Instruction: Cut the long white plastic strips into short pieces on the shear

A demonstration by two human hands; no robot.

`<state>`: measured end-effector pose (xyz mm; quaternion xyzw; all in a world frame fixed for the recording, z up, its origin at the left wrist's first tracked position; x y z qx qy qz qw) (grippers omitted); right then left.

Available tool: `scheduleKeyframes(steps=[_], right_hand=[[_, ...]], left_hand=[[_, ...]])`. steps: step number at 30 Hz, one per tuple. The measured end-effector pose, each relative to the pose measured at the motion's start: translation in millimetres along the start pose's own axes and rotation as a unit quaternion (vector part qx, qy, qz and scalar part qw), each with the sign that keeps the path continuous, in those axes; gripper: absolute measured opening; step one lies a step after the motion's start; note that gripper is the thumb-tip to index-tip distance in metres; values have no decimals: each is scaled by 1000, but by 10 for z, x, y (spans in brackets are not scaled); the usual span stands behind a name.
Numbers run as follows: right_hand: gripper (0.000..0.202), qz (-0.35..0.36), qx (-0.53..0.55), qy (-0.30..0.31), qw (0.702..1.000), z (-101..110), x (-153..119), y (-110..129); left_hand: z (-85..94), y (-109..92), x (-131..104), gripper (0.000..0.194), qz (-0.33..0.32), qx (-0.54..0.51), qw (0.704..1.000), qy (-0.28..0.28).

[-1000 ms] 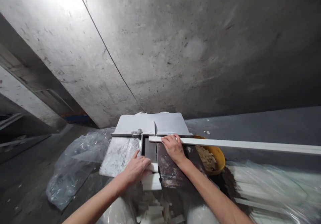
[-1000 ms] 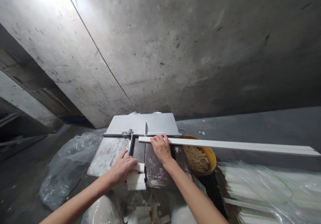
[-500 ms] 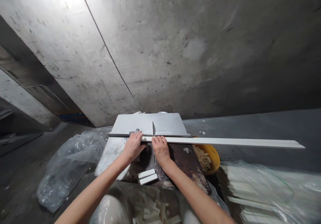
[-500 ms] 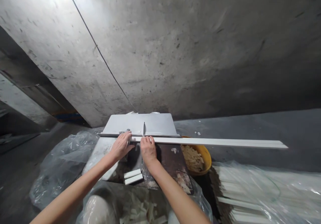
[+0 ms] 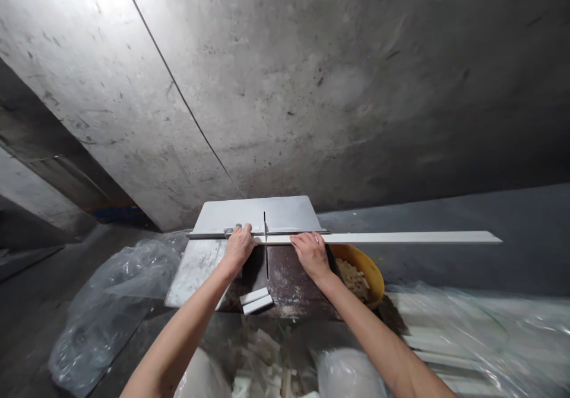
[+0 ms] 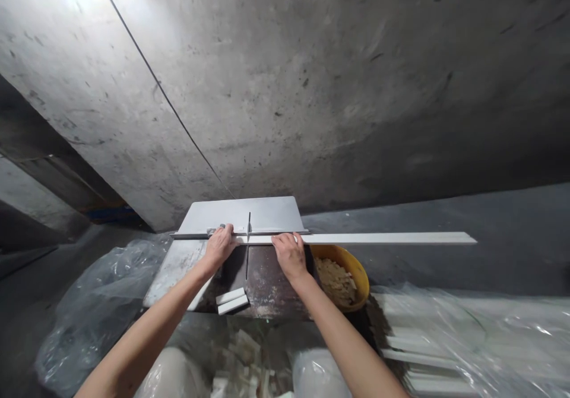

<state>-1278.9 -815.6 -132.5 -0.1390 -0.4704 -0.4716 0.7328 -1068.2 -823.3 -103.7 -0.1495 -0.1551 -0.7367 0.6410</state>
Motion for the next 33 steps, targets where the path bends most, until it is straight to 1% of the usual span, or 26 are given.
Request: scheduleKeyframes(steps=[3,5,9,12,15,18,20,23,25,27,29,30,31,33], right_hand=[[20,2,-8,-8,1000,-58,90,3],[19,2,-8,-11,1000,-30,88,12],[20,3,2,-9,1000,116,-54,79],[20,1,9,-4,1000,243,-198,127],[20,1,12,-3,1000,350,-298,112],[19,8,13,-3,1000,396,-313,88],[18,20,16,-1,1000,359,-277,143],[17,45,19,12,999,192,-190,373],[17,54,22,21,998,53,-138,568],[17,53,22,25,998,-58,-109,728],[17,49,15,29,998,-123,-107,828],[18,48,10,31,998,-139,-114,860],[19,48,3,33,998,-148,-123,886],[21,50,-13,37,998,-160,-143,934]], left_hand=[[-18,-6,103,19,-3,3,1000,-11],[-8,-32,80,16,-16,1,1000,-15],[42,-104,-135,8,-51,-12,999,-16],[98,-146,-307,6,-67,-25,997,-16],[171,-178,-430,7,-77,-40,996,-19],[242,-234,-598,12,-90,-60,994,-12],[268,-296,-796,12,-103,-85,991,9],[324,-384,-1191,11,-126,-131,983,35],[406,-389,-1436,14,-139,-166,976,27],[512,-332,-1602,22,-149,-200,968,8],[606,-216,-1647,28,-155,-216,964,-18],[639,-140,-1616,29,-150,-217,964,-35],[661,-60,-1550,29,-141,-216,965,-55],[660,84,-1334,30,-112,-212,966,-97]])
Point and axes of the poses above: each hand's wrist, its own x-axis towards the middle knuckle, its own z-axis out of the back of the hand, y = z × x, the point moved 7 cm from there along x, towards the middle knuckle, and after that the axes turned 15 degrees about -y, right-handed, at the moved point
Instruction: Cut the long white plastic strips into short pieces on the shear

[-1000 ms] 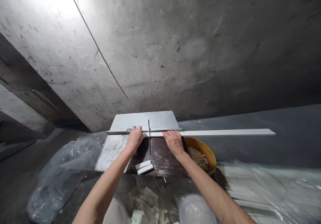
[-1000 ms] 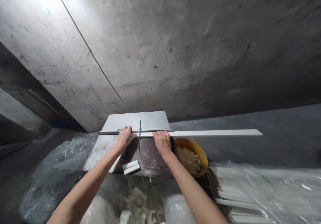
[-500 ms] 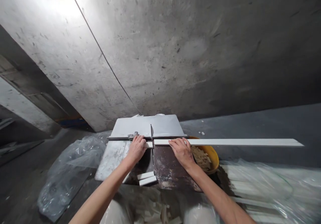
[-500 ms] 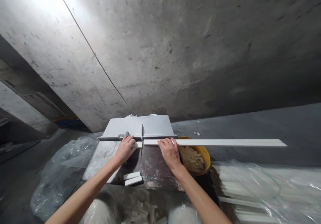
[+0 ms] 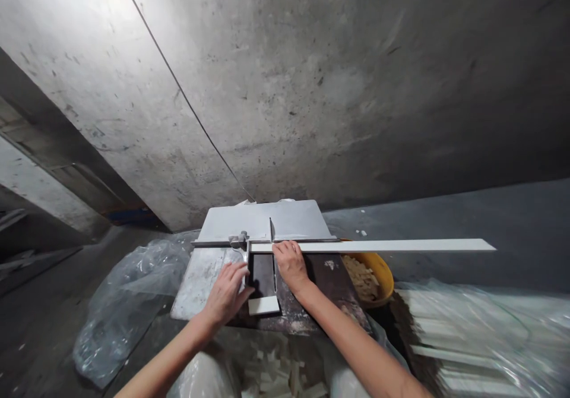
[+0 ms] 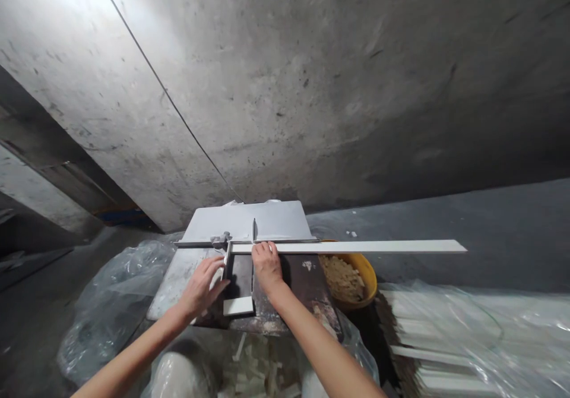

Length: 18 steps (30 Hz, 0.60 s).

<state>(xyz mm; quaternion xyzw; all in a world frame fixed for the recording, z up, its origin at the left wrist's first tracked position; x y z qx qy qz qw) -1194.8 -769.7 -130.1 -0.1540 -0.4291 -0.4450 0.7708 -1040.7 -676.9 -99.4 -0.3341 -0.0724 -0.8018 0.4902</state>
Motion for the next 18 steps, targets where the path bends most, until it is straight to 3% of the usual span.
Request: scheduleKeyframes(steps=[3,5,7,10,14,18], right_hand=[[21,1,-25,7,1000,-24,-9,77],[21,-2,-32,8,999,-30,-11,95],[22,-2,-27,10,1000,-7,-24,48],[21,-2,5,4,1000,108,-67,-190],[14,-58,10,-30,998,255,-86,-702],[14,-67,4,-28,997,143,37,-894]], left_hand=[[-143,201,367,42,24,27,999,-32],[-348,267,595,50,43,74,996,2],[-542,302,751,44,71,127,988,52],[-680,320,854,25,99,170,976,89],[-722,398,920,24,104,185,973,92],[-801,522,1082,20,96,196,972,84]])
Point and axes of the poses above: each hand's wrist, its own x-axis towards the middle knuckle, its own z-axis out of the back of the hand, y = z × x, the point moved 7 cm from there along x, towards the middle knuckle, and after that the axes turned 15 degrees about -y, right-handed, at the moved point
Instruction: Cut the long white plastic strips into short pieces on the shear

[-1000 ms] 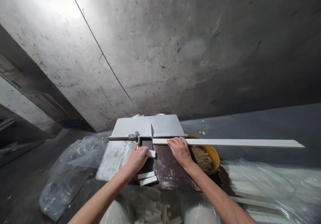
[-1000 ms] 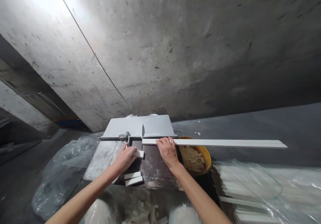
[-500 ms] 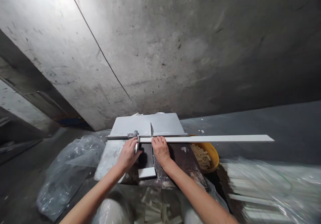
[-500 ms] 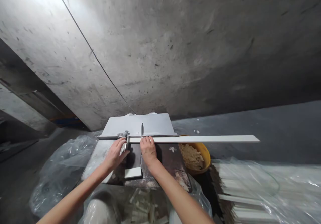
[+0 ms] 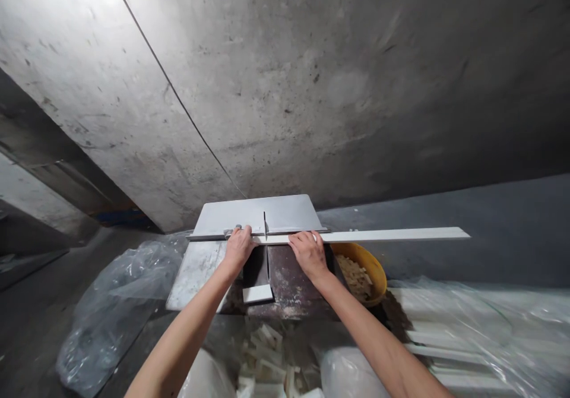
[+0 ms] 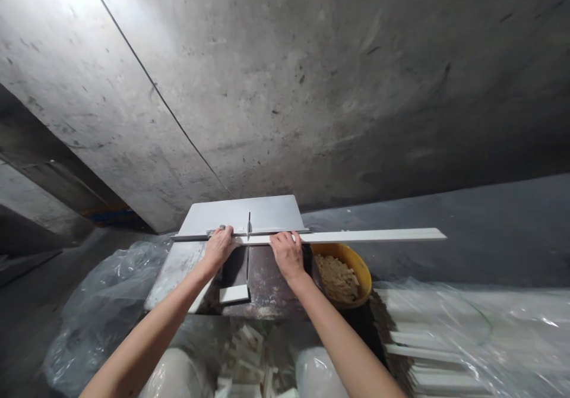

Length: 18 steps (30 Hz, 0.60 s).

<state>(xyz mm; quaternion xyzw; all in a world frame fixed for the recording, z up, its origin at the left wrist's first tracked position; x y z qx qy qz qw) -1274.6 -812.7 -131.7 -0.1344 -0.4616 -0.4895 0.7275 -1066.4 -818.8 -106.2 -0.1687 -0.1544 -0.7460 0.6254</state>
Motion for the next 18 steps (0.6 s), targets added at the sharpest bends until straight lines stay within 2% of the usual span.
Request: scheduleKeyframes(steps=[3,7,14,18], right_hand=[[13,5,-3,-3,1000,-81,93,26],[14,9,-12,-3,1000,4,40,87],[12,28,-5,20,999,310,-221,129],[11,49,17,23,998,245,-190,255]], left_hand=[[-33,-26,95,10,-23,-5,1000,-9],[28,-104,-10,4,-58,-34,997,-26],[253,-229,-464,10,-81,-71,994,-33],[398,-381,-885,15,-130,-130,982,37]])
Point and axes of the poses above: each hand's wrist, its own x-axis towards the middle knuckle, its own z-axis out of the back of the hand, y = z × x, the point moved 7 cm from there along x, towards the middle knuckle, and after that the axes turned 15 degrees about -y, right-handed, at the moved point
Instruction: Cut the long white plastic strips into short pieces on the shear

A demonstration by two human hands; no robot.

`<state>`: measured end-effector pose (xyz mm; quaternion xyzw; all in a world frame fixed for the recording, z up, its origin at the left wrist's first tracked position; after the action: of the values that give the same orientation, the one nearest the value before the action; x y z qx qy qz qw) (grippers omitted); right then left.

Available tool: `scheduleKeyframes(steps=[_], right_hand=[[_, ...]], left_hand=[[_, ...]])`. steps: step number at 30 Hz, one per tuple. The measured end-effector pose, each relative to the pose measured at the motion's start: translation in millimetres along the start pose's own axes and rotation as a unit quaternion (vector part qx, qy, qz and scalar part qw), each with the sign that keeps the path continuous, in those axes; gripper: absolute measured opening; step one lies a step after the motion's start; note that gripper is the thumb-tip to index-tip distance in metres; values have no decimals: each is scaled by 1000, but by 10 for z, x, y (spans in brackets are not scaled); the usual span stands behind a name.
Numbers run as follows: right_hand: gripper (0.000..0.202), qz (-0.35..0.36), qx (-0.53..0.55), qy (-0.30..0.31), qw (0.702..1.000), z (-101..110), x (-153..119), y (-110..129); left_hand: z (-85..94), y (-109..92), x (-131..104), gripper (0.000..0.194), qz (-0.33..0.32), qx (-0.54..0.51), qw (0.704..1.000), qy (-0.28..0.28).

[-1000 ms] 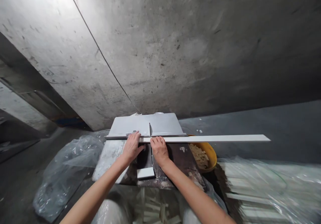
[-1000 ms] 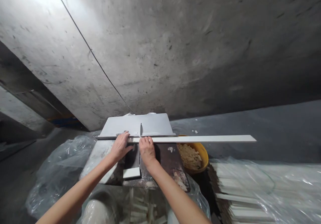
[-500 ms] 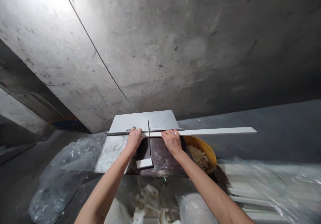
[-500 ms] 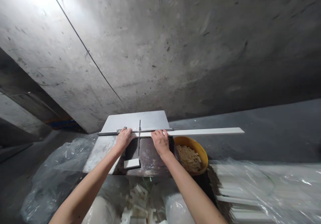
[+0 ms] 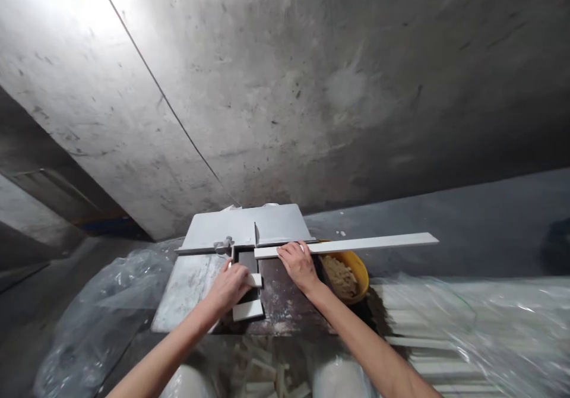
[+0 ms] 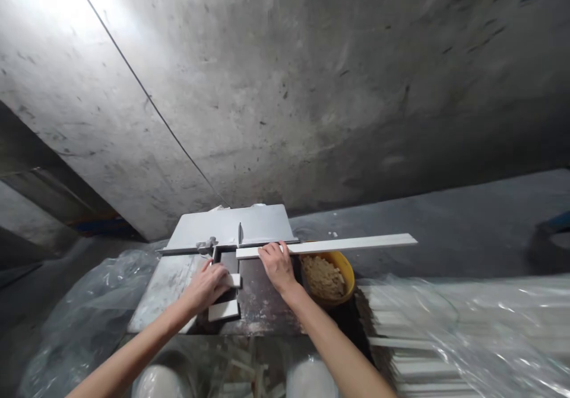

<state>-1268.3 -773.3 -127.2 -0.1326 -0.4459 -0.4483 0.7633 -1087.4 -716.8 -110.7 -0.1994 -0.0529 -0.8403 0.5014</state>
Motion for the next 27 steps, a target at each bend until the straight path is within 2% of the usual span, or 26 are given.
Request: scheduleKeyframes(steps=[2,4,7,10,13,16,18,20,24,27], right_hand=[[12,14,15,3,1000,-125,64,150],[13,22,28,6,999,-257,122,320],[15,14,30,6,999,-386,160,488],[17,1,25,5,1000,-421,142,528],[19,-3,19,5,1000,-431,120,539],[20,-8,12,4,1000,-436,119,558],[20,-8,12,7,1000,-415,116,542],[21,1,19,12,1000,-359,101,468],[18,-16,4,-7,1000,-190,69,71],[17,-35,-21,-17,999,-195,112,-203]], left_hand=[[76,-106,-203,16,-30,-31,999,9],[205,-104,-372,17,-46,-42,998,-22],[399,98,-508,13,-33,-38,995,-81],[491,351,-419,16,-4,-36,991,-127],[379,458,-91,29,16,-17,991,-128],[96,457,302,48,66,42,995,-66],[-55,446,479,44,112,77,990,-36],[-132,440,564,31,146,96,984,-30],[-181,503,611,23,166,115,979,-20],[-196,599,716,18,167,122,978,-19]])
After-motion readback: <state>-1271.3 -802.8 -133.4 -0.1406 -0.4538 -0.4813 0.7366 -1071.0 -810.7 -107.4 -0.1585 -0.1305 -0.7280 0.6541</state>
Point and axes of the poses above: each hand's wrist, its own x-axis towards the middle knuckle, its own z-axis out of the back of the hand, y = z × x, the point moved 7 cm from there along x, towards the middle knuckle, and after that the axes turned 15 degrees about -y, right-handed, at the moved point
